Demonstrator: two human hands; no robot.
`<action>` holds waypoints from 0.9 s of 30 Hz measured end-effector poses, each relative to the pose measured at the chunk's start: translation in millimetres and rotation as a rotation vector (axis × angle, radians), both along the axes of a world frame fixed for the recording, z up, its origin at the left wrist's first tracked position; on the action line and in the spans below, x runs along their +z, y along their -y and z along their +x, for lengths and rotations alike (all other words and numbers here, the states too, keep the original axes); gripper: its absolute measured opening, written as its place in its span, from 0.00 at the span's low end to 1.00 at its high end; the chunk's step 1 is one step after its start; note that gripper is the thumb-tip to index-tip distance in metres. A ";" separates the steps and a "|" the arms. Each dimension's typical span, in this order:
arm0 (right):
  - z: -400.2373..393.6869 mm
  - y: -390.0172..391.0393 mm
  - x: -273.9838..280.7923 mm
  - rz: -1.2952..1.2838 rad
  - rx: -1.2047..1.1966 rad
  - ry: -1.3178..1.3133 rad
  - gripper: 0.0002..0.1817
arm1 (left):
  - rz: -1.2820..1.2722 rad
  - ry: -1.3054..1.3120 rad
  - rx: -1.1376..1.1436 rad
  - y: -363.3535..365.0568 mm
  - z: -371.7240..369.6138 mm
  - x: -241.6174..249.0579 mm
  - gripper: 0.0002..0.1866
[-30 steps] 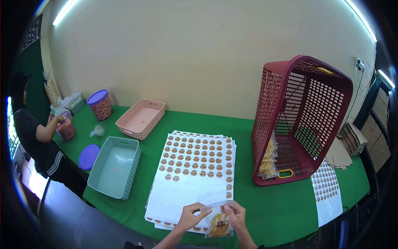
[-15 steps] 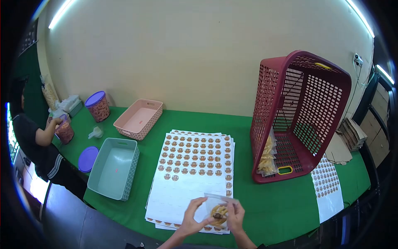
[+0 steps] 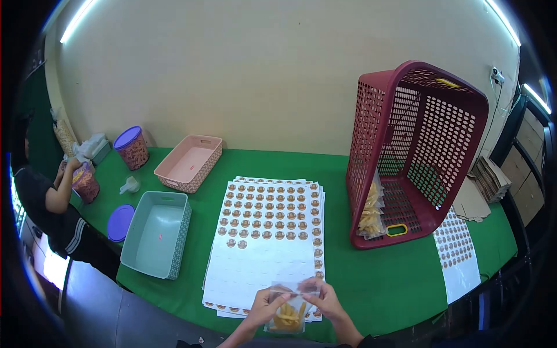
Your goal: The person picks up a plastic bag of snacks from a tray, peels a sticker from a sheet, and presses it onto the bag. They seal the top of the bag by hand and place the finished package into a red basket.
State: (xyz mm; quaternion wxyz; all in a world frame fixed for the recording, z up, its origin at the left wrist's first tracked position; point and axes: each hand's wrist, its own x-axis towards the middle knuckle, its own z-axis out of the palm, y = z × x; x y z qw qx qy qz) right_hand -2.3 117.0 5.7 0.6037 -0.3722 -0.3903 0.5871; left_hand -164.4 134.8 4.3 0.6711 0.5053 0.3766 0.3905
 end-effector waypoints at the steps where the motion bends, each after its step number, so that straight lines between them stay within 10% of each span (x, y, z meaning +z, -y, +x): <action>1: 3.2 1.1 -4.9 0.029 0.078 0.182 0.09 | -0.001 -0.048 -0.043 0.4 -1.5 -7.8 0.09; 9: 5.1 0.1 -4.6 0.066 0.031 0.477 0.06 | 0.062 -0.075 0.141 -6.6 0.0 -2.8 0.07; 27: 2.4 1.9 -12.2 0.095 0.025 0.239 0.09 | 0.214 0.058 0.339 -23.1 -3.9 -24.1 0.07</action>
